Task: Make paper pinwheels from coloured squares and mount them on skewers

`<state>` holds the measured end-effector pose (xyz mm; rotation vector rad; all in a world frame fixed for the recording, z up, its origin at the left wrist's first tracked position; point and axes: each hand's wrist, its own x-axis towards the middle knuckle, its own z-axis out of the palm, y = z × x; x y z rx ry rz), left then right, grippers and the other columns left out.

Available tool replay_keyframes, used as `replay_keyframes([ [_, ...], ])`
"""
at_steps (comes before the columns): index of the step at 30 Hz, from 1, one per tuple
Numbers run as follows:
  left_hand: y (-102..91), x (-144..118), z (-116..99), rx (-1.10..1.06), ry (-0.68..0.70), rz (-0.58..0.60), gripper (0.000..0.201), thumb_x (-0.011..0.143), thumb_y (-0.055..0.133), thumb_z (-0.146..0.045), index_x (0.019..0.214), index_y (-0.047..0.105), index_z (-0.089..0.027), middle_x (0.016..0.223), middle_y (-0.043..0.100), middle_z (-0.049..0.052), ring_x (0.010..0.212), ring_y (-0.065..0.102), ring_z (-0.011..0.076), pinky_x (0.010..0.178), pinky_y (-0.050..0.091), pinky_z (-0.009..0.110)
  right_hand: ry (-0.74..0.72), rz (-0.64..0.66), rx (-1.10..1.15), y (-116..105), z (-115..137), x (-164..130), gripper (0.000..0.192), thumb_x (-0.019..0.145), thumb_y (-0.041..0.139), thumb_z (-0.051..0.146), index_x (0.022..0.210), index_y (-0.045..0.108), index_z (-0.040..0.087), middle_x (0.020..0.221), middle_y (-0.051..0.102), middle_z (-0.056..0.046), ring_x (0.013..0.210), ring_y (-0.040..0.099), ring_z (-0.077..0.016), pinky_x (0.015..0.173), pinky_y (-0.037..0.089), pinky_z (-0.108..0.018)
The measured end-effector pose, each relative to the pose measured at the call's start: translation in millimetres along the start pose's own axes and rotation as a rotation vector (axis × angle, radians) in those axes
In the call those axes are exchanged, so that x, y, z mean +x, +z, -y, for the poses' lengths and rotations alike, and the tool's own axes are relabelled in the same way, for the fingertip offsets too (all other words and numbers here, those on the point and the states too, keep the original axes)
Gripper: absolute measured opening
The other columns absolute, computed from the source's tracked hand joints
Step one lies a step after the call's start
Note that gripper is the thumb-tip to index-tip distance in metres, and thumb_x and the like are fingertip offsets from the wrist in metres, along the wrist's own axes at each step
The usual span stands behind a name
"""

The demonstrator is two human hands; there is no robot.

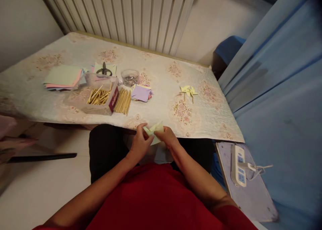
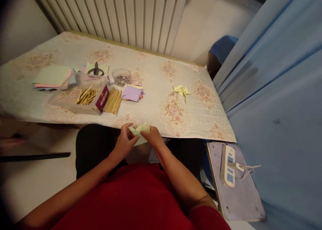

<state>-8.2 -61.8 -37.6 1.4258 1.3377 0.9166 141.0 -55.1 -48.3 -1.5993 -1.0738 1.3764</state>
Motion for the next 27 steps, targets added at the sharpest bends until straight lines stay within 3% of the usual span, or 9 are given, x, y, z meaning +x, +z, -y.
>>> replay_keyframes([
  [3,1.0,1.1,1.7,-0.156,-0.055,-0.019,0.076,0.067,0.067,-0.025,0.133,0.031,-0.018,0.091,0.061,0.003,0.074,0.059,0.0148,0.070,0.045,0.028,-0.007,-0.043,0.039,4.4,-3.4,0.4,0.024,0.064,0.061,0.031,0.080,0.065,0.013,0.064,0.058,0.000,0.054,0.047,-0.0106,0.050,0.035,-0.023],
  [7,3.2,4.8,3.6,-0.307,-0.212,0.049,0.042,0.068,0.066,-0.031,0.105,0.055,-0.015,0.080,0.062,0.002,0.075,0.060,0.0172,0.070,0.045,0.029,-0.032,-0.091,0.059,9.3,-3.8,-1.7,0.023,0.064,0.062,0.033,0.076,0.064,0.014,0.062,0.057,0.001,0.053,0.046,-0.0106,0.049,0.035,-0.023],
  [10,6.1,6.7,5.2,-0.373,-0.228,0.064,0.027,0.069,0.065,-0.033,0.089,0.061,-0.015,0.077,0.063,0.001,0.073,0.059,0.0168,0.070,0.044,0.029,-0.046,-0.092,0.063,11.8,-1.9,-4.0,0.022,0.065,0.061,0.034,0.076,0.064,0.014,0.062,0.057,0.001,0.053,0.046,-0.0108,0.050,0.035,-0.023],
  [22,8.7,12.0,8.9,-0.487,-0.261,0.039,0.033,0.066,0.067,-0.030,0.094,0.067,-0.013,0.082,0.069,0.004,0.070,0.059,0.0159,0.065,0.042,0.026,-0.052,-0.122,0.123,16.8,-7.8,-4.2,0.024,0.066,0.065,0.035,0.078,0.065,0.014,0.063,0.060,0.000,0.054,0.049,-0.0119,0.052,0.038,-0.024],
  [27,-1.7,16.5,8.2,-0.476,-0.284,0.141,0.030,0.064,0.067,-0.029,0.090,0.066,-0.013,0.073,0.067,0.002,0.062,0.058,0.0147,0.062,0.041,0.026,-0.021,0.004,0.186,7.7,-3.8,-6.8,0.029,0.068,0.067,0.040,0.084,0.065,0.016,0.070,0.064,-0.001,0.059,0.054,-0.0134,0.056,0.042,-0.025],
])
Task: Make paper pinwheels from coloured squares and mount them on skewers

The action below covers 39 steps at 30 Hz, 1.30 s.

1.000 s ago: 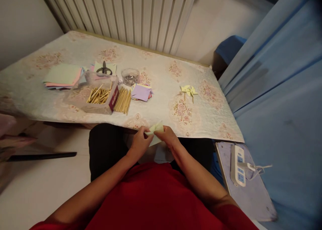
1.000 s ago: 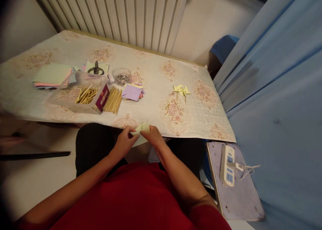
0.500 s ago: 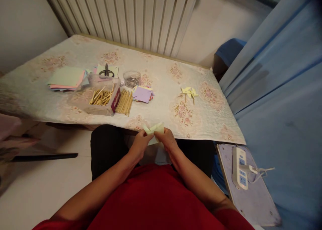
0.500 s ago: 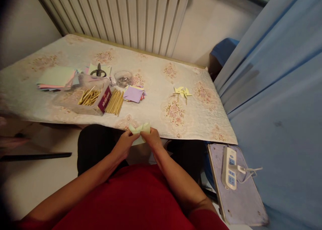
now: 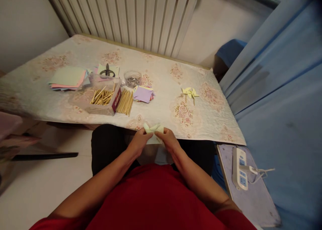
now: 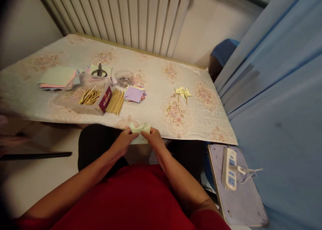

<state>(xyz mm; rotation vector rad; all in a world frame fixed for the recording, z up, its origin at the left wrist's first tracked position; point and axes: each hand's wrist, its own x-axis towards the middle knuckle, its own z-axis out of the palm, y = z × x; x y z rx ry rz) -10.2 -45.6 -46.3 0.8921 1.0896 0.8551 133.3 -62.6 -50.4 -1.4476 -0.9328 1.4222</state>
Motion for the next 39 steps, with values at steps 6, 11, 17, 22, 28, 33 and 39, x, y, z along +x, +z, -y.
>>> replay_keyframes([
  [6,-10.0,-3.4,-21.2,0.094,-0.125,0.197,0.022,0.062,0.067,-0.026,0.081,0.065,-0.015,0.070,0.067,0.003,0.060,0.057,0.0154,0.058,0.040,0.026,-0.039,0.016,-0.036,-35.4,23.2,4.3,0.051,0.072,0.068,0.043,0.116,0.060,0.018,0.099,0.067,-0.007,0.080,0.062,-0.0148,0.073,0.048,-0.027],
  [11,-8.4,-4.5,-29.6,0.203,-0.122,0.349,0.020,0.059,0.065,-0.023,0.078,0.067,-0.018,0.069,0.066,0.001,0.065,0.058,0.0175,0.061,0.042,0.027,-0.166,0.306,-0.404,-46.2,50.0,6.6,0.041,0.070,0.071,0.036,0.107,0.067,0.019,0.102,0.068,-0.007,0.090,0.061,-0.0182,0.082,0.046,-0.031],
  [17,-11.1,1.5,-24.9,0.335,-0.054,0.380,0.016,0.061,0.060,-0.022,0.075,0.064,-0.017,0.066,0.061,-0.001,0.059,0.052,0.0140,0.057,0.037,0.024,-0.167,0.508,-0.594,-32.3,57.6,8.6,0.028,0.072,0.067,0.040,0.081,0.070,0.014,0.072,0.063,0.000,0.065,0.052,-0.0112,0.061,0.040,-0.022],
  [22,-15.1,6.8,-21.3,0.375,0.003,0.414,0.015,0.060,0.058,-0.018,0.073,0.065,-0.017,0.062,0.059,-0.002,0.054,0.047,0.0123,0.055,0.034,0.024,-0.118,0.499,-0.611,-24.4,53.2,9.0,0.019,0.071,0.064,0.033,0.072,0.065,0.014,0.061,0.053,0.004,0.056,0.041,-0.0078,0.053,0.032,-0.020],
  [28,-17.4,12.8,-15.5,0.474,0.041,0.348,0.012,0.057,0.058,-0.018,0.067,0.065,-0.018,0.057,0.056,-0.002,0.053,0.045,0.0127,0.052,0.032,0.023,-0.073,0.456,-0.645,-19.0,46.5,7.2,0.015,0.069,0.058,0.029,0.062,0.057,0.015,0.054,0.042,0.006,0.051,0.033,-0.0066,0.048,0.024,-0.020],
  [33,-18.1,14.6,-13.6,0.540,0.055,0.340,0.013,0.057,0.057,-0.019,0.068,0.064,-0.018,0.059,0.056,-0.002,0.054,0.045,0.0124,0.053,0.032,0.023,-0.080,0.416,-0.649,-18.3,39.4,8.1,0.018,0.070,0.056,0.031,0.059,0.054,0.016,0.053,0.038,0.006,0.051,0.030,-0.0065,0.048,0.022,-0.021],
  [39,-19.9,12.7,-15.4,0.528,0.040,0.355,0.013,0.057,0.057,-0.019,0.068,0.064,-0.018,0.059,0.056,-0.001,0.056,0.046,0.0133,0.052,0.033,0.023,-0.103,0.412,-0.622,-16.1,31.8,7.8,0.019,0.070,0.056,0.031,0.059,0.051,0.017,0.054,0.036,0.006,0.051,0.029,-0.0067,0.049,0.022,-0.021],
])
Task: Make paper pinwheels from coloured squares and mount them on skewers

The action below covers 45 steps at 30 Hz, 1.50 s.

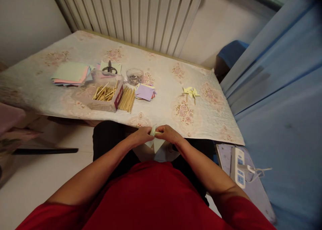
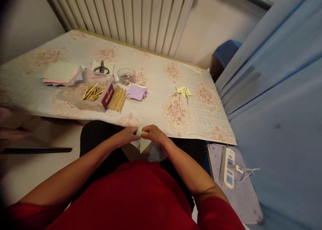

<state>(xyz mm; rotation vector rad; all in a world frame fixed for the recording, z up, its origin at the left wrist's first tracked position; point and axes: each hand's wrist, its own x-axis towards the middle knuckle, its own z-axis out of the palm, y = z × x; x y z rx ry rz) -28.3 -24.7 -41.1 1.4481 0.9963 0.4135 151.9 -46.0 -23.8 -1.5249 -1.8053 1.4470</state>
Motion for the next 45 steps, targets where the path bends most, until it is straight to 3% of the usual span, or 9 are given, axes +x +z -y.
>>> replay_keyframes([
  [7,-4.6,-4.7,-8.8,-0.074,0.022,0.019,0.020,0.061,0.063,-0.024,0.080,0.067,-0.017,0.068,0.061,0.000,0.061,0.052,0.0143,0.056,0.039,0.023,-0.030,-0.014,0.094,0.7,-4.8,0.7,0.021,0.071,0.056,0.032,0.058,0.047,0.018,0.054,0.034,0.007,0.050,0.028,-0.0063,0.048,0.021,-0.021],
  [9,-9.5,-11.8,-13.8,-0.126,0.038,-0.003,0.033,0.063,0.066,-0.028,0.094,0.067,-0.018,0.069,0.061,0.000,0.064,0.054,0.0146,0.058,0.041,0.023,-0.005,-0.023,0.157,-1.3,-5.8,0.6,0.021,0.070,0.057,0.033,0.058,0.049,0.018,0.053,0.036,0.007,0.050,0.029,-0.0064,0.047,0.022,-0.021],
  [12,-16.8,-27.0,-17.4,-0.189,0.080,-0.020,0.061,0.067,0.067,-0.031,0.126,0.055,-0.022,0.081,0.066,0.003,0.070,0.059,0.0161,0.064,0.045,0.025,0.058,-0.052,0.256,-4.8,-8.6,0.2,0.019,0.068,0.060,0.034,0.062,0.054,0.017,0.053,0.044,0.006,0.049,0.035,-0.0069,0.047,0.026,-0.020],
  [14,-19.2,-37.0,-15.4,-0.170,0.109,-0.039,0.068,0.066,0.068,-0.029,0.132,0.050,-0.025,0.080,0.067,0.003,0.072,0.060,0.0177,0.066,0.047,0.027,0.097,-0.071,0.309,-7.1,-11.2,0.4,0.018,0.067,0.061,0.034,0.066,0.057,0.017,0.055,0.049,0.005,0.049,0.039,-0.0074,0.047,0.028,-0.020],
  [17,-18.0,-46.5,-7.2,-0.114,0.212,-0.016,0.060,0.071,0.061,-0.026,0.131,0.053,-0.026,0.083,0.069,0.004,0.078,0.063,0.0189,0.073,0.048,0.031,0.114,-0.083,0.384,-10.2,-14.7,1.4,0.017,0.066,0.063,0.034,0.067,0.058,0.018,0.056,0.053,0.005,0.048,0.042,-0.0079,0.048,0.031,-0.020],
  [20,-13.4,-48.2,1.4,0.080,0.310,-0.001,0.044,0.076,0.053,-0.020,0.119,0.063,-0.027,0.099,0.069,0.004,0.087,0.063,0.0179,0.083,0.046,0.032,0.110,-0.090,0.451,-12.2,-15.3,2.0,0.016,0.066,0.064,0.033,0.067,0.058,0.018,0.057,0.054,0.004,0.048,0.044,-0.0085,0.048,0.033,-0.020],
  [25,-4.4,-43.3,6.4,0.238,0.353,-0.143,0.035,0.077,0.049,-0.017,0.106,0.068,-0.026,0.099,0.068,0.004,0.086,0.062,0.0172,0.085,0.047,0.032,0.146,-0.099,0.511,-11.0,-9.6,-0.7,0.014,0.064,0.065,0.031,0.067,0.058,0.018,0.057,0.055,0.004,0.048,0.045,-0.0089,0.049,0.034,-0.021],
  [34,-1.3,-37.1,-4.7,0.231,0.405,-0.219,0.009,0.077,0.058,-0.024,0.079,0.067,-0.022,0.079,0.066,0.002,0.076,0.059,0.0162,0.076,0.045,0.030,0.118,-0.113,0.512,-6.5,-6.4,-2.4,0.015,0.064,0.065,0.031,0.066,0.058,0.018,0.055,0.052,0.005,0.047,0.041,-0.0078,0.048,0.030,-0.021],
  [45,15.5,-30.3,-4.7,-0.105,0.232,-0.276,0.013,0.078,0.059,-0.030,0.074,0.056,-0.018,0.068,0.058,-0.002,0.068,0.054,0.0134,0.068,0.042,0.026,0.082,-0.190,0.375,-1.8,4.9,-4.6,0.017,0.067,0.061,0.031,0.062,0.052,0.018,0.052,0.043,0.007,0.047,0.033,-0.0061,0.046,0.022,-0.021],
])
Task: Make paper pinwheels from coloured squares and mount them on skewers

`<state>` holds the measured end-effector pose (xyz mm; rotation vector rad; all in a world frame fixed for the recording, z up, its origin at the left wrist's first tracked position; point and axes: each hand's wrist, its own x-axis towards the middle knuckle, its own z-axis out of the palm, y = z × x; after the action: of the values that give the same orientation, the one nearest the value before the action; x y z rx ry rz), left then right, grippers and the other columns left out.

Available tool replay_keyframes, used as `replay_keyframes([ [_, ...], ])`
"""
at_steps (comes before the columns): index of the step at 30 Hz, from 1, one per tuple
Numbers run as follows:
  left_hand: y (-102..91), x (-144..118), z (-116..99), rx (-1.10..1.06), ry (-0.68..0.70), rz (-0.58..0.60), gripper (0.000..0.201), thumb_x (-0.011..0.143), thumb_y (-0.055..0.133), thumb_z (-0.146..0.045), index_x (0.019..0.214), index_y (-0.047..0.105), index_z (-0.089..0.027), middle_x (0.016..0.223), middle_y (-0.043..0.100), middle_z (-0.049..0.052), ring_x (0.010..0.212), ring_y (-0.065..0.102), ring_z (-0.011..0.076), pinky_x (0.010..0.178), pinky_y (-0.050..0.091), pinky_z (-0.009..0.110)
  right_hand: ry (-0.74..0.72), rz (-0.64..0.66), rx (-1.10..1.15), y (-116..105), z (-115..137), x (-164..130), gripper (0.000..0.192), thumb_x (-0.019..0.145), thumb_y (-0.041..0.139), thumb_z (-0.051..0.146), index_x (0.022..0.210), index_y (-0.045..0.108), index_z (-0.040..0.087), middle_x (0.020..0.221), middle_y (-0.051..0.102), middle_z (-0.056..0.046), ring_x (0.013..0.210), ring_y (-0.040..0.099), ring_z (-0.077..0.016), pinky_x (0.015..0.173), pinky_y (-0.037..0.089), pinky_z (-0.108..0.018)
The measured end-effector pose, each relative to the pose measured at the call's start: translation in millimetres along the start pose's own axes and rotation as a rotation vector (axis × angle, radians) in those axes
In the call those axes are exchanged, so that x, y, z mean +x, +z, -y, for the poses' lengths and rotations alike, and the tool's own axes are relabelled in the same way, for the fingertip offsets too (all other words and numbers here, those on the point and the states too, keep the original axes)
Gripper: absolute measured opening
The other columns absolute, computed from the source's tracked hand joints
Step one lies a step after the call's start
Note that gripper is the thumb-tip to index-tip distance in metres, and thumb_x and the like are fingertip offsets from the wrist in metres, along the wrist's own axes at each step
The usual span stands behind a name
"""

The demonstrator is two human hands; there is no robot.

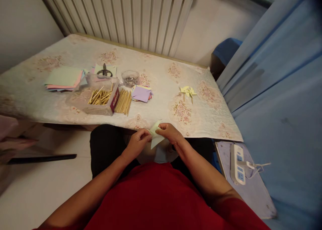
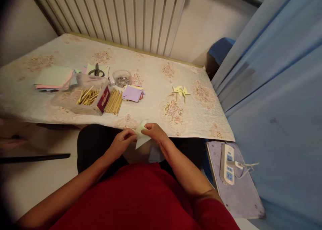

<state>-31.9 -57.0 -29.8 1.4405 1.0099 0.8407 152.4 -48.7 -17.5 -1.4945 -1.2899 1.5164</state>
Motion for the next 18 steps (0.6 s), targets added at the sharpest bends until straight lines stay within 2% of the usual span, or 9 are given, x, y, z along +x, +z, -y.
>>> replay_keyframes([
  [5,9.7,-0.2,-1.5,-0.105,-0.113,-0.080,0.016,0.075,0.060,-0.031,0.071,0.052,-0.018,0.060,0.054,-0.004,0.060,0.051,0.0123,0.061,0.040,0.025,0.013,0.006,-0.003,1.9,-1.8,0.2,0.016,0.068,0.060,0.031,0.064,0.053,0.018,0.053,0.044,0.007,0.047,0.034,-0.0064,0.046,0.023,-0.021],
  [18,16.6,2.2,2.9,-0.201,-0.200,-0.224,0.025,0.069,0.067,-0.035,0.067,0.048,-0.018,0.056,0.051,-0.005,0.056,0.049,0.0106,0.055,0.036,0.023,0.023,0.036,0.080,5.0,-8.4,2.0,0.019,0.068,0.065,0.034,0.066,0.055,0.018,0.055,0.049,0.006,0.047,0.039,-0.0069,0.046,0.027,-0.020],
])
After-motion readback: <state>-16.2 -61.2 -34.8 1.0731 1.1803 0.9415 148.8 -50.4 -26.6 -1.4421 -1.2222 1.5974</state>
